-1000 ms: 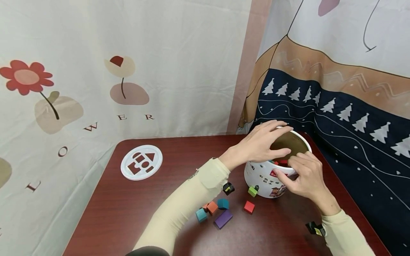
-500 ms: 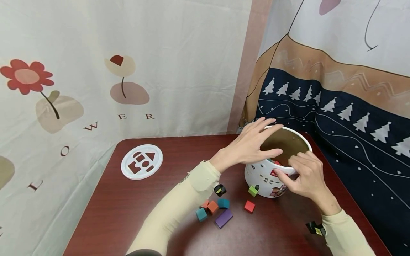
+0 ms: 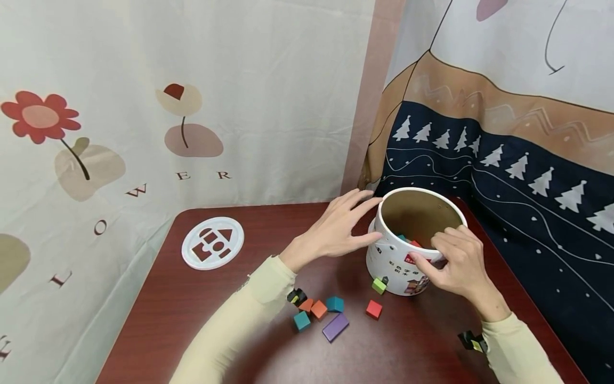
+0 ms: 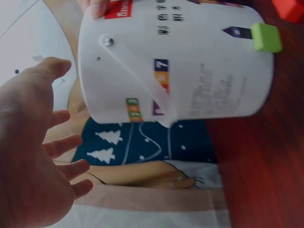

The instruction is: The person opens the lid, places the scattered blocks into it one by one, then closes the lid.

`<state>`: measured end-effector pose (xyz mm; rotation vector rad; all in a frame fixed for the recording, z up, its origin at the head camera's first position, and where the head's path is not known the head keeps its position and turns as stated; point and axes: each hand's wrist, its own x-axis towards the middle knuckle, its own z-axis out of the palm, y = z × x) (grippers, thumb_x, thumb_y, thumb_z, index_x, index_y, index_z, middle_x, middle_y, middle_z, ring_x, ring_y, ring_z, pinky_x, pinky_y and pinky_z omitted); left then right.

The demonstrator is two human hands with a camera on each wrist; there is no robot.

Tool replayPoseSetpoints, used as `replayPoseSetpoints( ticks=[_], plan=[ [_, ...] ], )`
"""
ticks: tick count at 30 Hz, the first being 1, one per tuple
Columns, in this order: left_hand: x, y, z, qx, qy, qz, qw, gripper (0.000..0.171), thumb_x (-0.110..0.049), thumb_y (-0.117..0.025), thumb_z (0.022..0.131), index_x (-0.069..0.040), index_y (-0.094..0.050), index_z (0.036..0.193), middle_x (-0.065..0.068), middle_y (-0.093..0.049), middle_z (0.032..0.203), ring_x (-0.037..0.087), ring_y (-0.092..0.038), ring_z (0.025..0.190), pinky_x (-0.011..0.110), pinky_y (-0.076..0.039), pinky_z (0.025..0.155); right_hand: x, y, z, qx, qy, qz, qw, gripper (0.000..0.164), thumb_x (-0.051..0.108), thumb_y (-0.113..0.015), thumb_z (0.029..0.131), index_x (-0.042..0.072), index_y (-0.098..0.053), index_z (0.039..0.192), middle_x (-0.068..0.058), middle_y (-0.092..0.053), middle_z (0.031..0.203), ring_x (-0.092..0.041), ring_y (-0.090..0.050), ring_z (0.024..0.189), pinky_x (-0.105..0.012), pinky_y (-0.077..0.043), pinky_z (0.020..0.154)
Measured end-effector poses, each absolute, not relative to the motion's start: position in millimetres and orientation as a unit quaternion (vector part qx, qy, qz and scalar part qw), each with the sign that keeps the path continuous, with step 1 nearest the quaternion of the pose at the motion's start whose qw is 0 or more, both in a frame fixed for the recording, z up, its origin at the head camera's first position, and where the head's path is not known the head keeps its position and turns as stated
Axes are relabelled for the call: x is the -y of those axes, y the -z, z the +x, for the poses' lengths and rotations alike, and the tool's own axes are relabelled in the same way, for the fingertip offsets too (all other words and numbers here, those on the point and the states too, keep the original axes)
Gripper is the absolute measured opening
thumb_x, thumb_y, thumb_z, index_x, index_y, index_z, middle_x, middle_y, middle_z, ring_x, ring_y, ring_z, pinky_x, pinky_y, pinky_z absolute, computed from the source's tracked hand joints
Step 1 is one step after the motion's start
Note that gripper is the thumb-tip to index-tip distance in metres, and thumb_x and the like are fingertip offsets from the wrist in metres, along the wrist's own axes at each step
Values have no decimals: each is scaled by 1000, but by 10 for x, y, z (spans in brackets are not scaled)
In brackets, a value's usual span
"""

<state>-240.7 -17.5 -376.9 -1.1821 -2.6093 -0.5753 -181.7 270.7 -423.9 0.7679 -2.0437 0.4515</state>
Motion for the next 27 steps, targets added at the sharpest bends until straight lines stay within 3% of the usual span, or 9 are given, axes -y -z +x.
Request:
replayPoseSetpoints(
  ticks=[15,27],
  plan=[
    [596,4283,-2163,893,202,-394,77,74,-55,-63,95,-19,-46,157,7,-41,157,26,-25,148,54,-29,117,-2687,4215,-1808,816,-191,313,446,54,53,-63,84,16,-42,51,4,-37,50,-16,-35,52,-37,-27,53],
    [773,4743,-1886,890,175,-421,8,69,-53,-64,95,-18,-52,153,7,-51,149,25,-43,137,48,-41,110,-2684,4219,-1811,815,-191,313,448,55,54,-63,85,16,-42,51,3,-38,50,-16,-35,52,-38,-27,53]
  ],
)
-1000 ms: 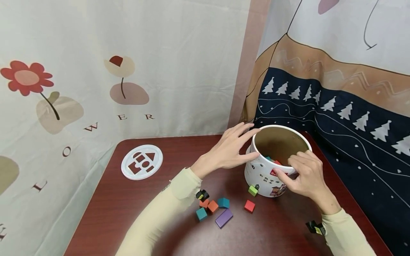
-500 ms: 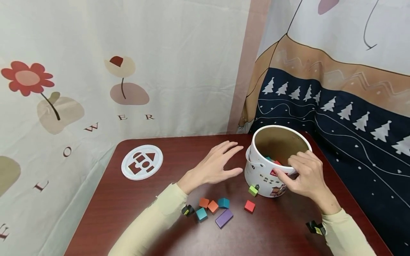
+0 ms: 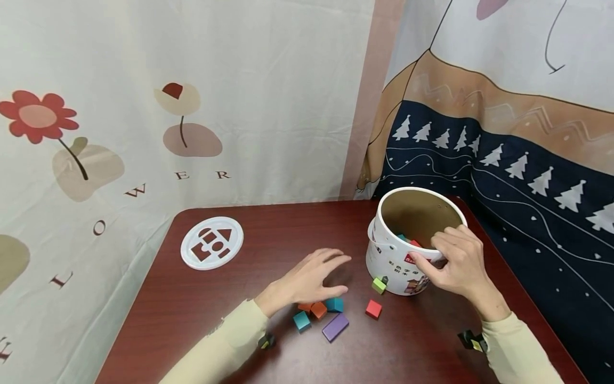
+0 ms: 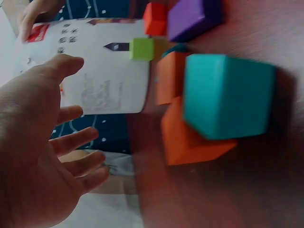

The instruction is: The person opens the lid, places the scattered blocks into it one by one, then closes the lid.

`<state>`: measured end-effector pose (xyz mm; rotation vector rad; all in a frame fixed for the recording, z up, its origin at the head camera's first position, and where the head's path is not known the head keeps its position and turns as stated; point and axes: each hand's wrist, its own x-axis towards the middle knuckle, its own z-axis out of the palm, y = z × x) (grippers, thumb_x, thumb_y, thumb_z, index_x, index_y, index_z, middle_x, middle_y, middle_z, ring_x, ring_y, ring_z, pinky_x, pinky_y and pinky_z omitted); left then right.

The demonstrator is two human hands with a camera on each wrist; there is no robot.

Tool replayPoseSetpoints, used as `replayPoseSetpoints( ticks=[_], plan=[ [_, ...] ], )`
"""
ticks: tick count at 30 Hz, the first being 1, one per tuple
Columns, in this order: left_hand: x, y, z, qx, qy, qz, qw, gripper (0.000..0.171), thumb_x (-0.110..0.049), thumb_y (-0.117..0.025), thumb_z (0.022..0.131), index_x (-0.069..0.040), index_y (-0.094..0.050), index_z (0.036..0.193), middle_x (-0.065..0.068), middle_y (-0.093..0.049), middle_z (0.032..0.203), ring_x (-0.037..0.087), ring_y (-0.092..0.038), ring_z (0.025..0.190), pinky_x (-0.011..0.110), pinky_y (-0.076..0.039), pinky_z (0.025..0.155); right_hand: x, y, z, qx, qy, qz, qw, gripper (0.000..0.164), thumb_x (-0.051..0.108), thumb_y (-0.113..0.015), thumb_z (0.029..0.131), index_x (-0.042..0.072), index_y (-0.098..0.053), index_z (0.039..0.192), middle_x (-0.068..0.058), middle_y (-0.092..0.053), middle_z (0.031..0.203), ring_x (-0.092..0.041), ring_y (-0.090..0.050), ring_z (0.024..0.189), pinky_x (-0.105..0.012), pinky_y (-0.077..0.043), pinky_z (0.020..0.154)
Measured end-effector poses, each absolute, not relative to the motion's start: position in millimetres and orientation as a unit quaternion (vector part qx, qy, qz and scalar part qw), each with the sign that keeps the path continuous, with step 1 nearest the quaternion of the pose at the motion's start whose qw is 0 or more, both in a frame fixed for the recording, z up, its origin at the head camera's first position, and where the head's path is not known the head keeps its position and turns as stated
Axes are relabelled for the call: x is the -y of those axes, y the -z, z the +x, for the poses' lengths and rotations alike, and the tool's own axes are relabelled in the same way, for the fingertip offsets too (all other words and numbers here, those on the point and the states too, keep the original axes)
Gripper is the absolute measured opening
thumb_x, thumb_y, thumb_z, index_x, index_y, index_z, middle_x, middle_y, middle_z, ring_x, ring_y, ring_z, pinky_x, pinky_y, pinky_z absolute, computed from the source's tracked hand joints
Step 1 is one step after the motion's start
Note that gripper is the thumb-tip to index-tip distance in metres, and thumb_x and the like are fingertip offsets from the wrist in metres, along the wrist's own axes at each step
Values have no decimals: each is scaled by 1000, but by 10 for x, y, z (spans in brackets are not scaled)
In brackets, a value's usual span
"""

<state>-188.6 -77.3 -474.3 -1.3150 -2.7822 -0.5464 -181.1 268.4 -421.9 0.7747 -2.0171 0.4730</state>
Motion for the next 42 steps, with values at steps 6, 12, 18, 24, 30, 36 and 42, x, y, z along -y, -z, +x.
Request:
replayPoseSetpoints(
  ticks=[6,12,18,24,30,36,42],
  plan=[
    [768,4916,-1782,882,158,-441,-49,65,-48,-67,94,-16,-56,150,5,-55,144,20,-49,130,40,-45,108,-2689,4226,-1816,816,-192,312,447,55,54,-63,85,16,-43,51,2,-39,50,-17,-36,52,-38,-28,53],
    [772,5026,-1719,873,169,-452,-69,57,-40,-70,91,-13,-64,141,2,-62,133,14,-56,116,32,-50,99,-2685,4224,-1823,815,-194,314,447,55,54,-64,84,16,-43,51,2,-39,50,-17,-35,52,-38,-28,53],
    [787,5084,-1700,868,188,-457,-59,45,-29,-74,86,-12,-73,128,-1,-68,118,10,-56,101,21,-51,83,-2681,4222,-1821,813,-195,315,449,54,53,-64,84,16,-42,51,2,-38,50,-17,-35,52,-38,-28,53],
    [798,5096,-1691,868,201,-450,-65,39,-23,-75,85,-13,-76,123,-2,-68,112,7,-56,96,17,-50,79,-2692,4228,-1820,817,-193,312,445,54,54,-64,84,16,-44,51,1,-40,50,-17,-36,52,-38,-28,53],
    [806,5116,-1698,862,211,-456,-60,35,-19,-76,82,-12,-78,116,-2,-69,107,6,-58,90,12,-49,72,-2700,4238,-1820,818,-193,311,443,54,54,-64,84,16,-44,51,1,-40,50,-17,-36,52,-38,-28,53],
    [809,5127,-1715,861,223,-454,-58,32,-19,-73,84,-10,-78,114,-1,-69,103,7,-61,84,8,-46,66,-2703,4235,-1824,820,-191,311,442,55,55,-63,84,16,-44,51,1,-40,50,-17,-37,52,-39,-29,53],
    [817,5135,-1724,865,226,-443,-59,32,-21,-71,86,-9,-78,116,0,-69,104,8,-63,83,9,-46,67,-2711,4240,-1819,820,-192,310,441,55,55,-63,84,16,-43,51,1,-40,50,-17,-36,52,-39,-29,53]
  ],
)
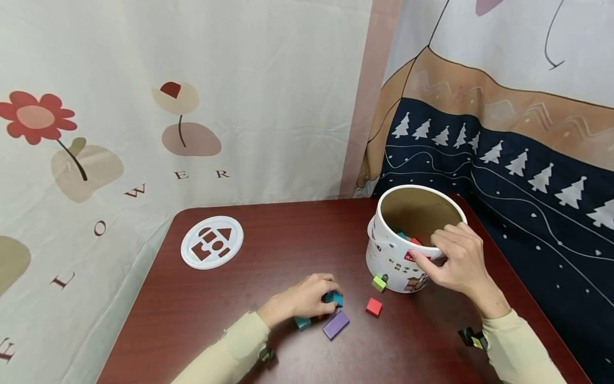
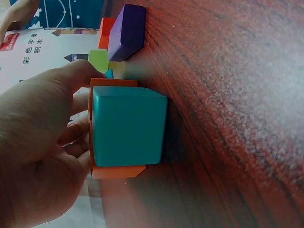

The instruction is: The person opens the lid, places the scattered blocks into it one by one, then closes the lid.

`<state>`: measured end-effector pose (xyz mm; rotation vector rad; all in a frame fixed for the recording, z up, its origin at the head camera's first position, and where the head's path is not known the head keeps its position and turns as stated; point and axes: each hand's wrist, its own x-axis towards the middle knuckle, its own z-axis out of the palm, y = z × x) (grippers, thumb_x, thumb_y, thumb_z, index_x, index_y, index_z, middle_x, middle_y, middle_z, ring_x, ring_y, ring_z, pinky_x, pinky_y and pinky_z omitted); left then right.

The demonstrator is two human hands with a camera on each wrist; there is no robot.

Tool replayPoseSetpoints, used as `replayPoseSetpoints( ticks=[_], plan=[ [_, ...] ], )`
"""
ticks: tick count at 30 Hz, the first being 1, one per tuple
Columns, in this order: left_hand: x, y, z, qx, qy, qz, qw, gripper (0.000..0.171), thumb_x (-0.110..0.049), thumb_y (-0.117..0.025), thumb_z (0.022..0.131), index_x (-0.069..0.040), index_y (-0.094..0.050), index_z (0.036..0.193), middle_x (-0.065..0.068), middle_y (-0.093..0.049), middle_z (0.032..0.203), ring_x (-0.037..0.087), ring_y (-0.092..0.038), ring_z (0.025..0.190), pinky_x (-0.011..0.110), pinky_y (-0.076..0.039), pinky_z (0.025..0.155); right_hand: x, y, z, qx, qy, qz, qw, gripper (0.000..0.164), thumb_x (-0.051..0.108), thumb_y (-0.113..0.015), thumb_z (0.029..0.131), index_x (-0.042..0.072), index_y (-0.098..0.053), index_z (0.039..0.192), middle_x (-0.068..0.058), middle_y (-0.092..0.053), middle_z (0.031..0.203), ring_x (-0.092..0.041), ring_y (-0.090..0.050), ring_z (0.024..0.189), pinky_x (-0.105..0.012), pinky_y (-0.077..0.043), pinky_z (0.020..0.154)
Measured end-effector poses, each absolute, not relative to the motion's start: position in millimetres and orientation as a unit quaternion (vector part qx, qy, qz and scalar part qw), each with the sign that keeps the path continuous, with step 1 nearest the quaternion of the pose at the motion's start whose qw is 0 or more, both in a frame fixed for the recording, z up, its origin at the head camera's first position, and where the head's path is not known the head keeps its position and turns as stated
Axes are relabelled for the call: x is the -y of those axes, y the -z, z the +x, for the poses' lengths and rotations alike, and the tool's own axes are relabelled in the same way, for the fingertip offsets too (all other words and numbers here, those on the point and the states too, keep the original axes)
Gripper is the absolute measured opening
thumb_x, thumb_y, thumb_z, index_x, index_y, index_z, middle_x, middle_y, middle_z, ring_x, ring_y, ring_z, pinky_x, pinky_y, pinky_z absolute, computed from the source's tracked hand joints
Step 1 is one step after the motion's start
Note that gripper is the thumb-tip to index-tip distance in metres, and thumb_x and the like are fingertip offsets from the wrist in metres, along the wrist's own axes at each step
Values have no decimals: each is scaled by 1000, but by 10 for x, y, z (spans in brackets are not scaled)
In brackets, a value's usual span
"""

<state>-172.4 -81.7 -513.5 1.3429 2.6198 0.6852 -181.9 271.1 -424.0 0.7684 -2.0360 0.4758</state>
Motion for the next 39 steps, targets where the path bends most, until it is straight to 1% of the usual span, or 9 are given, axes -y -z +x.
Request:
replayPoseSetpoints(
  ticks=[4,9,15,19,22,29,34,36,39],
  plan=[
    [823,5121,-1739,-866,-227,443,50,31,-20,-70,86,-9,-78,115,1,-69,104,10,-62,83,10,-46,67,-2713,4248,-1810,821,-192,307,441,55,55,-63,84,16,-43,51,1,-40,50,-17,-36,52,-39,-29,53],
    [811,5058,-1789,-868,-236,435,35,28,-20,-70,88,-9,-77,113,0,-67,104,9,-58,83,12,-46,68,-2710,4245,-1805,820,-193,307,443,55,55,-63,84,16,-43,51,2,-39,50,-17,-36,52,-38,-28,53],
    [805,4923,-1877,-863,-270,426,27,27,-19,-68,91,-8,-76,115,0,-66,106,9,-56,79,13,-44,64,-2711,4251,-1806,821,-194,306,441,55,55,-63,84,16,-43,51,2,-39,50,-17,-36,53,-38,-28,53],
    [806,4823,-1956,-854,-287,433,5,26,-18,-67,92,-7,-75,115,1,-66,106,10,-57,74,13,-43,61,-2707,4249,-1810,821,-194,308,440,55,55,-64,84,16,-44,51,1,-39,50,-17,-36,53,-38,-29,53],
    [799,4722,-2020,-849,-296,437,-15,25,-17,-67,93,-6,-75,114,1,-65,106,10,-58,72,13,-45,60,-2706,4243,-1814,820,-194,309,441,55,55,-64,84,16,-44,51,1,-39,50,-17,-36,53,-39,-29,54],
    [742,4410,-2176,-838,-315,440,-70,24,-16,-69,92,-5,-75,112,1,-65,105,7,-57,79,17,-48,61,-2707,4239,-1812,822,-193,307,440,55,55,-64,84,16,-43,51,2,-39,50,-17,-36,53,-38,-29,54],
    [654,4171,-2279,-827,-325,447,-103,23,-15,-70,92,-4,-75,112,2,-65,106,11,-59,85,18,-51,70,-2703,4241,-1810,822,-193,307,440,54,55,-64,84,16,-43,51,2,-39,50,-17,-36,53,-38,-28,53],
    [613,4076,-2313,-821,-330,451,-112,23,-15,-70,93,-4,-75,112,2,-65,106,13,-60,86,19,-52,72,-2701,4239,-1811,821,-194,308,440,54,54,-64,84,16,-43,51,2,-38,50,-17,-36,52,-38,-28,53],
    [552,3941,-2356,-818,-333,453,-120,24,-16,-69,93,-5,-75,114,1,-64,108,11,-59,86,20,-52,70,-2698,4235,-1816,820,-194,310,441,55,55,-64,84,16,-43,51,2,-38,50,-17,-36,52,-38,-28,54]
  ],
)
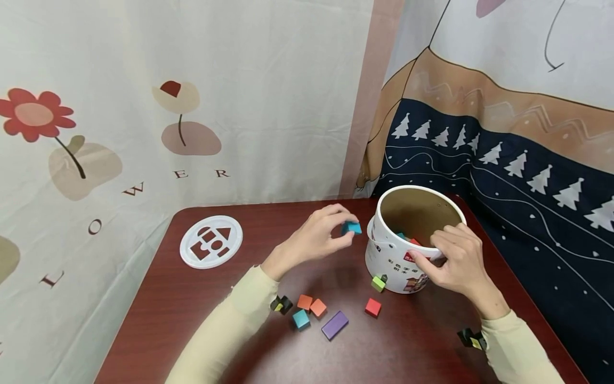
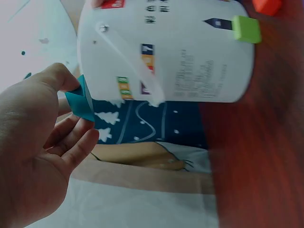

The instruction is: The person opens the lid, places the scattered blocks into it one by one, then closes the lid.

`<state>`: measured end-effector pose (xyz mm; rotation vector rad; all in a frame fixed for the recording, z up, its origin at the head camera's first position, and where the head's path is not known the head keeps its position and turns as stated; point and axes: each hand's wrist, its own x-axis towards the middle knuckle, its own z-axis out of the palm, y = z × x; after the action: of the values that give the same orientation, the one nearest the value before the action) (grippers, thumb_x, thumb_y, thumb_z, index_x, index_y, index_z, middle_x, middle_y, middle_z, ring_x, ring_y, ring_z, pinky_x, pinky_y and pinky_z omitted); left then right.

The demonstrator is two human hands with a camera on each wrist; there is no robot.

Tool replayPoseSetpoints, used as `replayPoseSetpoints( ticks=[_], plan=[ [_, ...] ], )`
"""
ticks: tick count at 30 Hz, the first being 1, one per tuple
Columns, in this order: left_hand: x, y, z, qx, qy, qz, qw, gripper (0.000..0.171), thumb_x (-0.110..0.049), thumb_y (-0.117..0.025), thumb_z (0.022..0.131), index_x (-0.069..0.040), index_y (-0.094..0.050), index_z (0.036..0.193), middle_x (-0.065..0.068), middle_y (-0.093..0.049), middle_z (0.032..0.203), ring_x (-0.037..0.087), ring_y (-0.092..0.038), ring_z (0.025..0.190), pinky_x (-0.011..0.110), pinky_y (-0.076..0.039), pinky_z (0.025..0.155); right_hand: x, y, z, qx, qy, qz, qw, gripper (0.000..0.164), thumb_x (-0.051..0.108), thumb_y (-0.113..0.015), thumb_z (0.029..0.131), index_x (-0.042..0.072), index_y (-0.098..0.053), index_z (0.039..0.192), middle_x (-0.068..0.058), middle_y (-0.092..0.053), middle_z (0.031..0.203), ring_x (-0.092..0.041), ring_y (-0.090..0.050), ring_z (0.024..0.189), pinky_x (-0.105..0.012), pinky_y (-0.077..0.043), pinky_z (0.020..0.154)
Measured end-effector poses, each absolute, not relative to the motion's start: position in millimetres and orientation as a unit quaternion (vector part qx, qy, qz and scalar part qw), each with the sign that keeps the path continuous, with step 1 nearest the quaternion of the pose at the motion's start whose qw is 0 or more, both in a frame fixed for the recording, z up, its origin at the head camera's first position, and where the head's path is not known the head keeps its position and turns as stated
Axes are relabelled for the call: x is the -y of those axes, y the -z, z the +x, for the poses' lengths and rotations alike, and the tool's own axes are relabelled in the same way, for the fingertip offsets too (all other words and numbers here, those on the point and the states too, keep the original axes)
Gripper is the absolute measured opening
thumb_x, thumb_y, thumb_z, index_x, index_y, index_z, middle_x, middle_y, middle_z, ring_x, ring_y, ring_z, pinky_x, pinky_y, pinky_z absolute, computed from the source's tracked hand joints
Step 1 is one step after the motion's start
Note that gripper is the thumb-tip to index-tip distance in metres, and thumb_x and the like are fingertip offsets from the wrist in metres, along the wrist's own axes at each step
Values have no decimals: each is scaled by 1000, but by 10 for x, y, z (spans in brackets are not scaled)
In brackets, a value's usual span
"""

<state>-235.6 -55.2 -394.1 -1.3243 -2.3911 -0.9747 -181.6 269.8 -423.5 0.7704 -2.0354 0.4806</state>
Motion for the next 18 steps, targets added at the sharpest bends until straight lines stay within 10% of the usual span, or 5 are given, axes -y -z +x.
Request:
replayPoseSetpoints(
  ticks=[18],
  plan=[
    [41,3399,-2566,800,334,-478,138,29,-17,-68,95,-4,-74,120,5,-65,115,8,-58,91,18,-54,73,-2706,4232,-1825,820,-186,311,443,57,57,-61,86,15,-44,51,2,-38,49,-16,-35,51,-38,-29,52]
  ],
)
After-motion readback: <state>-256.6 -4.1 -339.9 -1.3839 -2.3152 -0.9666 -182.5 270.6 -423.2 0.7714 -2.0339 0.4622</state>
